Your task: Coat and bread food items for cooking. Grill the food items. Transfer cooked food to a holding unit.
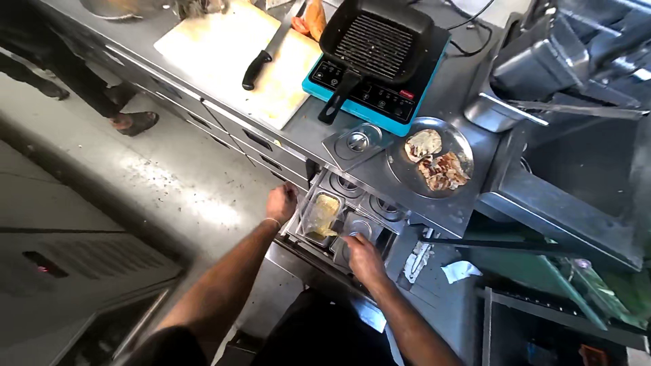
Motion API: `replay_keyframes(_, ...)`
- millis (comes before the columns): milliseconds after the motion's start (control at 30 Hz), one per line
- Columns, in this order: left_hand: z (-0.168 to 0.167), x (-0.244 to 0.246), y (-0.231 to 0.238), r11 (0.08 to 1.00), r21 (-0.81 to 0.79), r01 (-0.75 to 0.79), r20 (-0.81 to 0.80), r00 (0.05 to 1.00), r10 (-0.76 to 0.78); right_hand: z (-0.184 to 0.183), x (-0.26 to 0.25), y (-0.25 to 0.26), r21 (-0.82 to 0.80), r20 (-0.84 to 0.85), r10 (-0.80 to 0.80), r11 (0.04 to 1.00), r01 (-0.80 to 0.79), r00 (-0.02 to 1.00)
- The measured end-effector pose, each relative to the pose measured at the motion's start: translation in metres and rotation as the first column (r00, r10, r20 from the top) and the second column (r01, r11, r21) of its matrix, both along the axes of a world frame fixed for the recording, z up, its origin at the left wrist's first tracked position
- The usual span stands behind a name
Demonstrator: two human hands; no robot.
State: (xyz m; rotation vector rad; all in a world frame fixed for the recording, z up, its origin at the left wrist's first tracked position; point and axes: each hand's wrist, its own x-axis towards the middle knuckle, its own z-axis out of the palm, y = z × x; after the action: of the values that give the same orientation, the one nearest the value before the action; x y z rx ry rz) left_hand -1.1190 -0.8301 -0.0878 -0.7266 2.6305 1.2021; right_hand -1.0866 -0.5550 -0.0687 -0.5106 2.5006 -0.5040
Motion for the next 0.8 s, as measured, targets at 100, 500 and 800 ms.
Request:
replay_keyframes(100, -0.003, 0.012, -0.009, 0.986, 0.014, -0.169, -0.020, 0.985, 0.169, -0.007, -0.010, -0.027, 0.142, -0.074, 0.164, 0.978, -0.152, 0.984)
replay_keyframes(500, -0.007, 0.045, -0.008, 0.974, 0.096, -0.206, -0.015, 0.978, 0.208, -0.035, -0.015, -0.059, 0.239, 0.142, 0.190, 0.946, -0.219, 0.972)
replay_keyframes(800, -0.011, 0.084, -0.005, 0.991, -0.024, -0.129, -0.052, 0.990, 0.128, 0.024, -0.045, 0.085, -0.281, 0.382, -0.308, 0.859, 0.428, 0.871)
